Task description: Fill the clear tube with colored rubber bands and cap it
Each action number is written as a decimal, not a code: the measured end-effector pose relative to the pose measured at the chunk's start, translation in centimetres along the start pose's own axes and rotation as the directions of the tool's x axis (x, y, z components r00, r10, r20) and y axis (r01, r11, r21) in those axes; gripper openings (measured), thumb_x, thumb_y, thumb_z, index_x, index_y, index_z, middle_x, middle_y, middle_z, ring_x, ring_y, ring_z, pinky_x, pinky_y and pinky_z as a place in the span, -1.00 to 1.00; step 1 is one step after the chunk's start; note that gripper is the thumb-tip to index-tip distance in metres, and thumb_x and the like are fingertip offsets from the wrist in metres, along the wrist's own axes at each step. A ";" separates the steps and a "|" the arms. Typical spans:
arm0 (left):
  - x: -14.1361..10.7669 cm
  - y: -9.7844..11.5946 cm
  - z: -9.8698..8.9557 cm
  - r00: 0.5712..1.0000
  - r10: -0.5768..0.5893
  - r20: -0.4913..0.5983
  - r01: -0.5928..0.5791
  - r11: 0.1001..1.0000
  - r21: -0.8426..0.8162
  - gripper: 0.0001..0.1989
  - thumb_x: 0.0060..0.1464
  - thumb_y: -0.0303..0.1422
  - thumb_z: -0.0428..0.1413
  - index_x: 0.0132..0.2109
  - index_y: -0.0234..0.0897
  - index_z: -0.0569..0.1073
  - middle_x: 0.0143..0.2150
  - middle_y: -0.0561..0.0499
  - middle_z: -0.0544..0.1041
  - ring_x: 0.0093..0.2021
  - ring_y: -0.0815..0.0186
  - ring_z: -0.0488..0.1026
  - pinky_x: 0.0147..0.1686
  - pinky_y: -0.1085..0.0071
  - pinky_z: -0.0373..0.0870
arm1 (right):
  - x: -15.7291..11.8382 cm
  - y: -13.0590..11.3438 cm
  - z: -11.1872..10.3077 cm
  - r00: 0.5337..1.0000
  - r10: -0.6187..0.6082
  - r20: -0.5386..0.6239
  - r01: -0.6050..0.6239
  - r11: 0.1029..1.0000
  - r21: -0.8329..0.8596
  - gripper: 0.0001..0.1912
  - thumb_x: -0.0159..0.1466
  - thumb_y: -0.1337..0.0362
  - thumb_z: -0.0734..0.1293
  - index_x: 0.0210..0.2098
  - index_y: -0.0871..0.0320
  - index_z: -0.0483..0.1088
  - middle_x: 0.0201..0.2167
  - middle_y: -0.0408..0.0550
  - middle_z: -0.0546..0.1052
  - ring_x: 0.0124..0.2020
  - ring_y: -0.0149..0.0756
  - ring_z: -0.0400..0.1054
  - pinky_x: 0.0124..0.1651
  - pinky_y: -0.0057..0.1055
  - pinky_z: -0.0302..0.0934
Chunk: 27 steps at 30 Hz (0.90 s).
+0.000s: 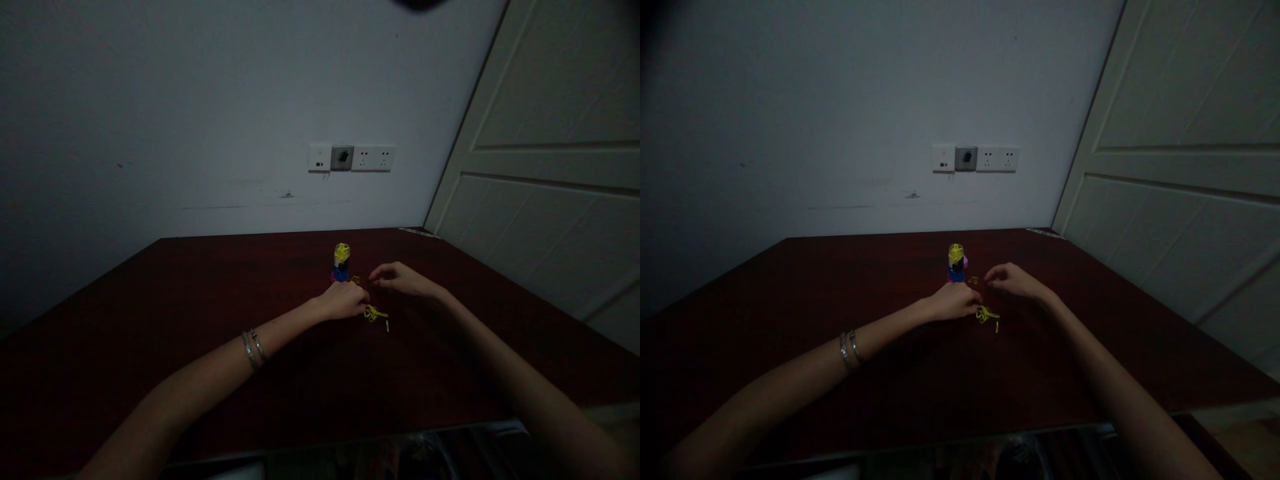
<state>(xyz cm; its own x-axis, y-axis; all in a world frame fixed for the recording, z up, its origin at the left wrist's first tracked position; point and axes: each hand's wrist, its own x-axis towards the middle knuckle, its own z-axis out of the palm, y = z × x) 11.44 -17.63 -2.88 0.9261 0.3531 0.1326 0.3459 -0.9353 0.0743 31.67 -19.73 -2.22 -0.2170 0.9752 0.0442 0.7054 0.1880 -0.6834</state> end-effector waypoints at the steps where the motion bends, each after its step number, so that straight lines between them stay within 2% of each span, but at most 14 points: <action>1: -0.2 -0.1 -0.1 1.000 -0.004 0.003 0.004 1.000 -0.017 -0.78 0.06 -0.37 -0.03 -0.20 -0.23 0.48 -0.29 -0.02 0.53 -0.29 0.27 0.45 -0.41 0.46 0.29 | 0.7 0.3 0.0 1.000 -0.004 -0.018 0.004 0.999 -0.037 -0.73 0.05 0.26 0.26 -0.27 0.23 0.42 -0.40 -0.05 0.49 -0.42 -0.35 0.32 -0.39 -0.45 0.20; 7: -0.9 -0.5 -0.7 0.999 -0.035 0.041 0.037 0.997 -0.061 -0.77 0.07 -0.39 -0.06 -0.19 -0.22 0.47 -0.31 0.01 0.51 -0.35 0.33 0.44 -0.43 0.49 0.28 | 4.5 1.2 1.1 0.996 -0.082 -0.027 0.075 0.981 -0.180 -0.73 0.06 0.37 0.21 -0.27 0.23 0.45 -0.30 -0.02 0.53 -0.32 -0.31 0.37 -0.23 -0.45 0.22; 10: -1.1 -0.6 -0.7 0.999 -0.029 0.045 0.032 0.996 -0.080 -0.76 0.08 -0.37 -0.07 -0.17 -0.23 0.46 -0.31 0.01 0.51 -0.36 0.36 0.42 -0.43 0.50 0.26 | 5.5 0.9 1.6 0.995 -0.105 -0.004 0.102 0.976 -0.190 -0.74 0.11 0.34 0.18 -0.31 0.23 0.47 -0.30 0.00 0.53 -0.30 -0.29 0.38 -0.19 -0.43 0.21; 13: -1.3 -0.8 -0.7 0.999 -0.030 0.044 0.034 0.995 -0.089 -0.75 0.07 -0.38 -0.06 -0.15 -0.22 0.46 -0.29 0.00 0.51 -0.34 0.35 0.42 -0.41 0.50 0.26 | 5.7 0.6 1.7 0.993 -0.113 0.022 0.115 0.971 -0.209 -0.72 0.13 0.27 0.17 -0.36 0.24 0.48 -0.36 0.00 0.53 -0.35 -0.29 0.36 -0.25 -0.42 0.19; 20: -1.4 -0.8 -0.6 0.998 -0.048 0.046 0.053 0.993 -0.101 -0.75 0.09 -0.34 -0.06 -0.15 -0.23 0.46 -0.25 -0.02 0.52 -0.28 0.31 0.44 -0.37 0.47 0.29 | 3.6 0.8 1.1 0.989 -0.030 0.146 0.054 0.985 -0.163 -0.54 0.16 0.01 0.14 -0.46 0.28 0.44 -0.57 -0.07 0.42 -0.57 -0.43 0.18 -0.50 -0.48 0.04; 24: -1.5 -0.7 -0.6 0.997 -0.054 0.047 0.059 0.992 -0.109 -0.73 0.10 -0.33 -0.07 -0.12 -0.24 0.45 -0.27 -0.03 0.51 -0.29 0.32 0.44 -0.33 0.44 0.31 | 1.6 0.8 0.5 0.976 -0.004 0.219 0.033 0.991 -0.132 -0.53 0.15 -0.03 0.15 -0.50 0.25 0.42 -0.59 -0.10 0.39 -0.59 -0.45 0.13 -0.52 -0.48 0.01; 27: -1.4 -0.8 -0.5 0.996 -0.083 0.044 0.087 0.991 -0.099 -0.70 0.11 -0.30 -0.08 -0.05 -0.22 0.41 -0.25 -0.04 0.51 -0.26 0.29 0.44 -0.33 0.42 0.32 | -0.1 0.3 0.4 0.977 0.013 0.214 0.008 0.995 -0.099 -0.58 0.15 0.00 0.17 -0.49 0.23 0.43 -0.58 -0.12 0.40 -0.56 -0.43 0.17 -0.48 -0.47 0.06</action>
<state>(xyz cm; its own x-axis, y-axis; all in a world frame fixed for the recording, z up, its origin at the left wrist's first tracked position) 9.83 -17.35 -2.65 0.9001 0.4278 0.0827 0.4082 -0.8943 0.1833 31.68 -19.79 -2.71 -0.3468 0.9300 -0.1216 0.7669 0.2065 -0.6077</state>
